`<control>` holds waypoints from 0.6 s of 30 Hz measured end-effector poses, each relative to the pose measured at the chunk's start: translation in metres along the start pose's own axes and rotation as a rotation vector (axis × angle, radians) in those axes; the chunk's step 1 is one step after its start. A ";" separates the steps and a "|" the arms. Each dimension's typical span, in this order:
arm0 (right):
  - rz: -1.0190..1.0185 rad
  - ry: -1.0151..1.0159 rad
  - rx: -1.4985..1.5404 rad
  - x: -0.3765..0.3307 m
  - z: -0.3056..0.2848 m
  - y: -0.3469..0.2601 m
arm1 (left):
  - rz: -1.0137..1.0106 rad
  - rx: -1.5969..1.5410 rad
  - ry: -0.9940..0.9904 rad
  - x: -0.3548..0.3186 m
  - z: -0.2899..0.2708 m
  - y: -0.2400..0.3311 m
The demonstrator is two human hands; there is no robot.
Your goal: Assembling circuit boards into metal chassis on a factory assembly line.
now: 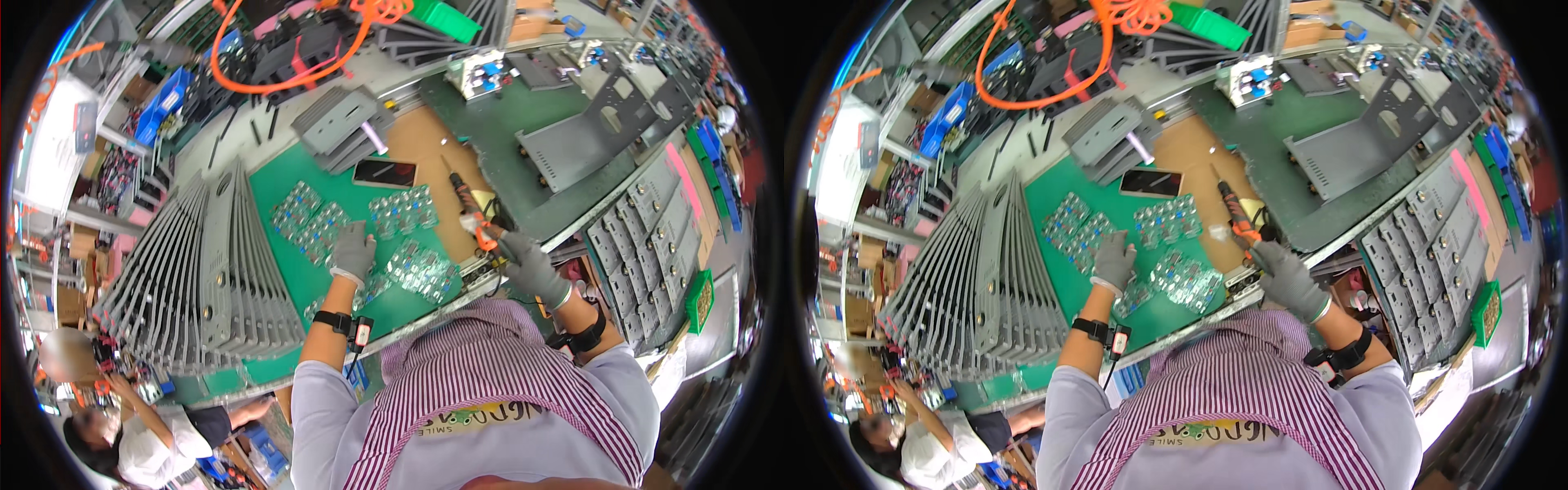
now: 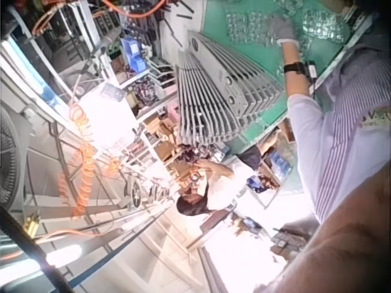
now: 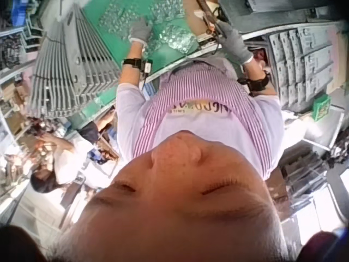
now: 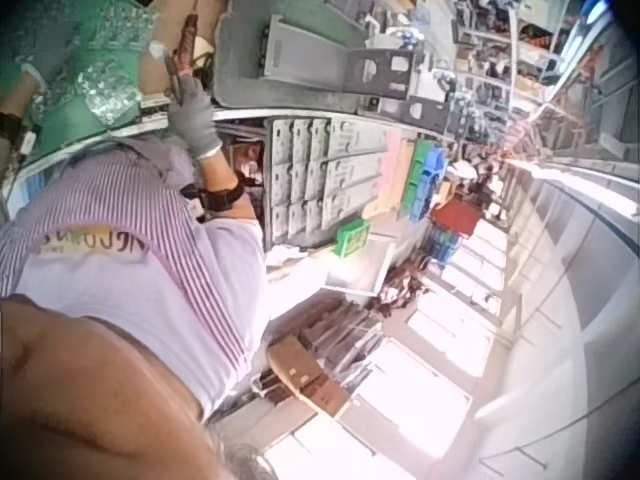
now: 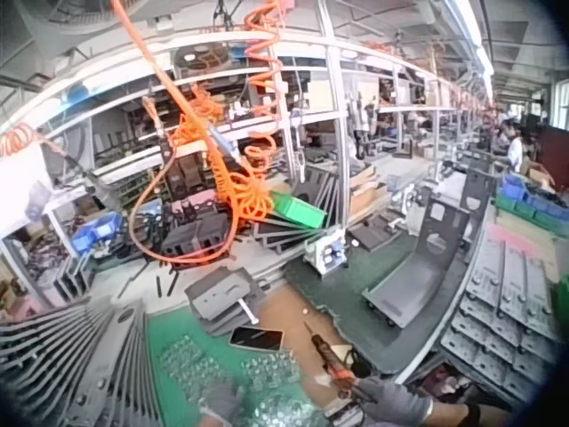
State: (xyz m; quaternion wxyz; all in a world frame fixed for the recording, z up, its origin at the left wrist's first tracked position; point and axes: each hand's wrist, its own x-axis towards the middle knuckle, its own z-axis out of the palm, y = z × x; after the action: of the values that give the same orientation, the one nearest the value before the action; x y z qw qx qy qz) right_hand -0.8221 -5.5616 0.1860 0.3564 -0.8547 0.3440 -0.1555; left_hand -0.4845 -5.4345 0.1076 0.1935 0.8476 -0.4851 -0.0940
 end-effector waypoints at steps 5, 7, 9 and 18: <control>0.066 -0.048 0.098 -0.016 0.006 0.024 | 0.194 0.274 -0.244 0.070 0.044 0.011; 0.184 -0.114 0.058 -0.018 0.002 0.044 | 0.106 0.314 -0.445 0.088 0.050 0.011; 0.351 -0.144 -0.007 -0.025 -0.003 0.062 | 0.126 0.387 -0.444 0.092 0.052 0.022; 0.480 -0.261 0.133 0.014 -0.016 0.064 | 0.157 0.261 -0.298 0.091 0.025 0.021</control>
State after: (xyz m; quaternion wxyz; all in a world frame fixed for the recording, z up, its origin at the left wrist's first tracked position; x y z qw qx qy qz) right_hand -0.8506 -5.6115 0.1515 0.4794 -0.7364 0.4769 0.0224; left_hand -0.4632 -5.5286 0.0961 0.0149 0.8017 -0.5811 -0.1392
